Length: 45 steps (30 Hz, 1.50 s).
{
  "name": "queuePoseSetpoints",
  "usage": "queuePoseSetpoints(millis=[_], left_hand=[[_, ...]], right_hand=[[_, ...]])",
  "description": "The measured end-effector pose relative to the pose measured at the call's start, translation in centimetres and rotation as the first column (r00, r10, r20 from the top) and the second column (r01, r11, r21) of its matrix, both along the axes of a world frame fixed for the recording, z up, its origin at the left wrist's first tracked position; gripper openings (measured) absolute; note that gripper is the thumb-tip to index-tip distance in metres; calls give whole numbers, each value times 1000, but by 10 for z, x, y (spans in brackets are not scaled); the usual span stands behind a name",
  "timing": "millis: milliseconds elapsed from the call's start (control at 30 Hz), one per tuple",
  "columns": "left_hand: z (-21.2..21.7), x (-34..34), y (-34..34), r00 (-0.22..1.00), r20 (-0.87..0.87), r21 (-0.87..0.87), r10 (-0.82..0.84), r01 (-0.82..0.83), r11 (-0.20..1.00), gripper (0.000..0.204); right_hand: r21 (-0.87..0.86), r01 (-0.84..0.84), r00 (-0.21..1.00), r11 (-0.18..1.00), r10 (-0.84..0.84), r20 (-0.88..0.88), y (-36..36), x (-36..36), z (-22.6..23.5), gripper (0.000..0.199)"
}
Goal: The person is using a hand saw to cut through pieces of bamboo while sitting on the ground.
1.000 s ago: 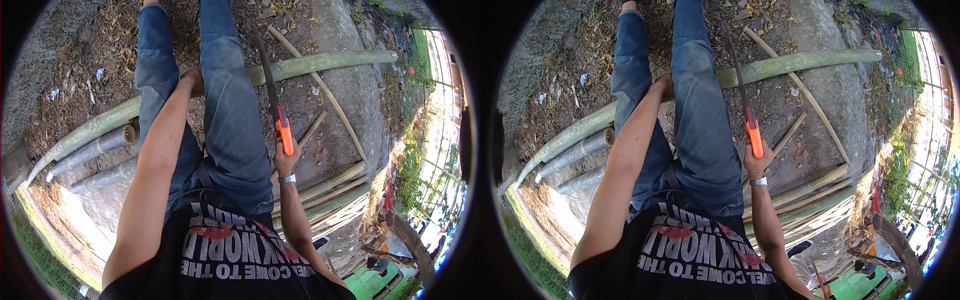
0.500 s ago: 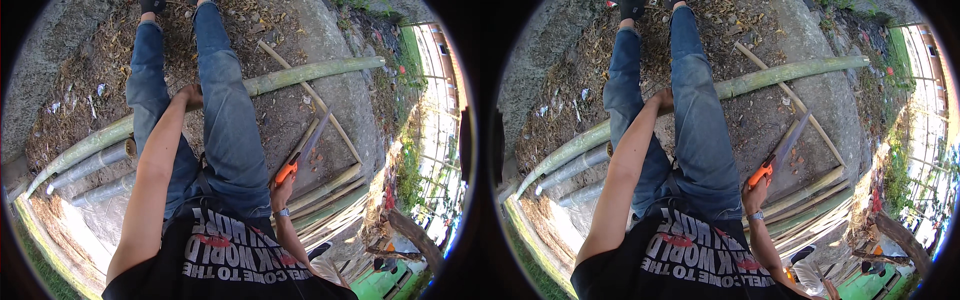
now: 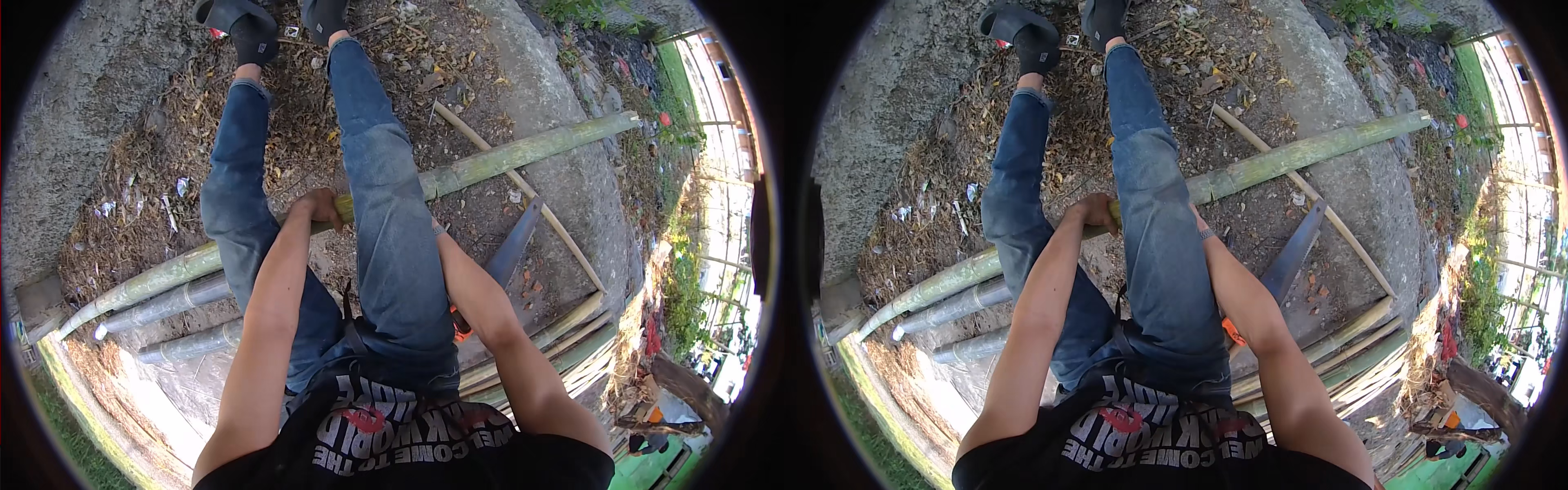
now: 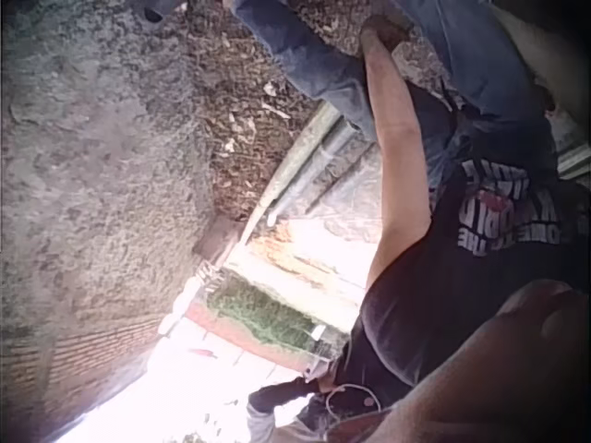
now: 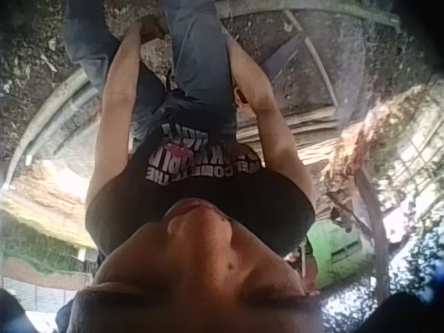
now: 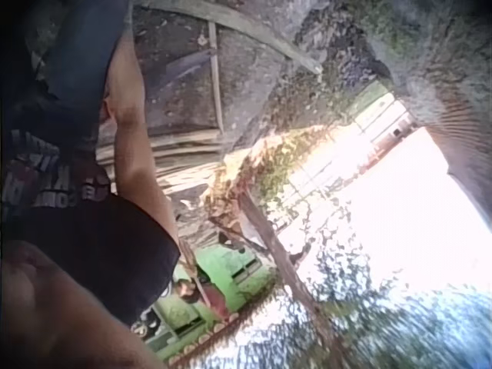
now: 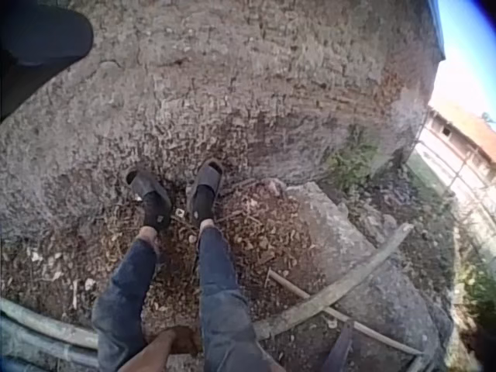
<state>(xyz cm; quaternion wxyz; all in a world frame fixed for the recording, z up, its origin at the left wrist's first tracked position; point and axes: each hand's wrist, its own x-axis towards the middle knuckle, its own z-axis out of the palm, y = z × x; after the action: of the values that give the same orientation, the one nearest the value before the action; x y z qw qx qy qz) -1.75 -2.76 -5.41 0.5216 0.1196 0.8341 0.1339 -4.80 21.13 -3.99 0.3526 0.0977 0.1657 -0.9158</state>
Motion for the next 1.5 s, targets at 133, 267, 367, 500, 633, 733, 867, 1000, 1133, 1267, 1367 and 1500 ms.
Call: queuePoseSetpoints(millis=[133, 267, 367, 500, 633, 733, 867, 1000, 1133, 1267, 1367, 1500], left_hand=[[13, 12, 19, 960, -276, -79, -56, 35, 996, 64], [18, 37, 33, 728, -685, -151, -6, -135, 979, 78], [45, 30, 42, 673, -739, -54, -23, -25, 998, 74], [44, 10, 18, 873, -488, -122, -12, -54, 991, 58], [41, 38, 62, 637, -769, -77, -63, 6, 997, 41], [10, 46, 49, 437, -886, -171, -154, -1, 985, 36], [15, 30, 61, 579, -810, -57, -90, 75, 996, 31], [-5, 27, 22, 509, -860, 40, 42, -16, 999, 33], [28, 12, 37, 722, -687, 60, 78, -51, 997, 49], [34, 15, 30, 884, -411, -50, -223, 222, 974, 65], [39, 44, 42, 852, -492, -31, -179, 188, 982, 69], [14, 65, 50, 772, -631, -34, -72, 65, 997, 57]], right_hand=[[-99, 52, 990, 994, -64, -125, -15, -66, 41, 58], [12, 275, 954, 962, -271, -132, 9, -15, -12, 57], [291, 545, 836, 786, -536, -116, 55, 76, -77, 58], [397, 592, 783, 701, -618, -76, 27, 72, -26, 33], [444, 607, 761, 660, -644, -83, 64, 73, -68, 22], [524, 559, 791, 643, -603, -104, 50, 69, -49, 17], [459, 355, 901, 815, -430, 67, 87, 91, -52, 25], [920, 312, 906, -237, -216, -363, 62, 192, -10, 48], [862, 218, 887, -457, -276, -371, 108, 240, 10, 64], [536, 434, 852, -724, 137, -505, 143, 178, 56, 84], [519, 414, 895, -747, 229, -384, 183, 112, 88, 93], [472, 335, 935, -815, 226, -274, 220, 90, 84, 90]])
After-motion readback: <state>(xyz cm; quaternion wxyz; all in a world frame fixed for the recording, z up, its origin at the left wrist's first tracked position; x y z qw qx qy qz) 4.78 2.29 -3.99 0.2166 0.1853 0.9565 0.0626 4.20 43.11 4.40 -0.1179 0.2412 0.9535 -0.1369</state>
